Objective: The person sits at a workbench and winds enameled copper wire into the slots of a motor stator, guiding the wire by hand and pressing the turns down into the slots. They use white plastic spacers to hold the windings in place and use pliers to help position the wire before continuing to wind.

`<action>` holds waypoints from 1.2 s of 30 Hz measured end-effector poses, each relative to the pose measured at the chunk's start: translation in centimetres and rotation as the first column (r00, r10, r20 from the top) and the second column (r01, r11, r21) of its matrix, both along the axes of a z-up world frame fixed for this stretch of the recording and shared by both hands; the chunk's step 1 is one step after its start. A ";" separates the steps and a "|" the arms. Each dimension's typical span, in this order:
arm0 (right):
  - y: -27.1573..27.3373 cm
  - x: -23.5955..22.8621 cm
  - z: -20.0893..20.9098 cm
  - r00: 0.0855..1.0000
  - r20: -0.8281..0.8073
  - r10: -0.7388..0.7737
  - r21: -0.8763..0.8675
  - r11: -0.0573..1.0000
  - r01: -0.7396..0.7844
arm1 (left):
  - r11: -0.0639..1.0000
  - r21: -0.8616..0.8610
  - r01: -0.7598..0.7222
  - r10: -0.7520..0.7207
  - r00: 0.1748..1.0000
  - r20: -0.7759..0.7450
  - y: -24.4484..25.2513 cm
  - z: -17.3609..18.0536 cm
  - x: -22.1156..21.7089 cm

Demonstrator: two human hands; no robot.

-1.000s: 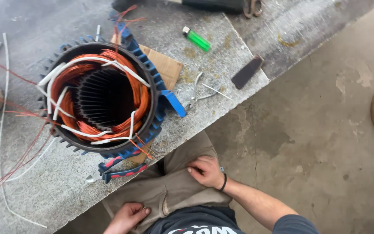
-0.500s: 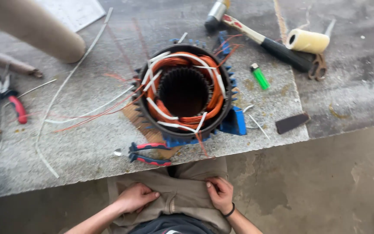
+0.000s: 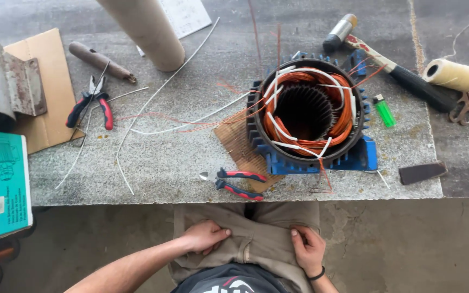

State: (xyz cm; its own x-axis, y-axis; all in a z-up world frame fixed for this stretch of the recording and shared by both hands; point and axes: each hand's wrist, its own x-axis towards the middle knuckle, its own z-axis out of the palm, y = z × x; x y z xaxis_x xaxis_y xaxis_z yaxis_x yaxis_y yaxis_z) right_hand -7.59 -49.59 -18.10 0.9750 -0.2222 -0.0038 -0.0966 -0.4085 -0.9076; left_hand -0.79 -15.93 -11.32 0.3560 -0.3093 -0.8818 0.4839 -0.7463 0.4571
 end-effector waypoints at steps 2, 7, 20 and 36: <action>0.1 0.0 0.0 1.000 0.005 0.008 -0.021 1.000 -0.008 | 1.000 -0.013 -0.017 0.017 1.000 0.003 0.2 0.0 -0.2; 0.1 0.2 0.0 0.999 0.052 0.006 -0.067 0.998 -0.003 | 0.999 -0.031 -0.009 0.010 0.998 0.058 0.3 0.4 -0.3; -1.0 -0.3 -3.6 0.998 0.006 -0.060 -0.108 0.992 0.060 | 0.998 -0.042 0.047 -0.041 0.989 0.143 0.4 0.9 -0.2; -0.4 0.5 -3.5 1.000 0.005 -0.022 -0.186 0.982 0.022 | 0.991 -0.113 0.071 0.106 0.089 0.990 11.5 26.2 24.8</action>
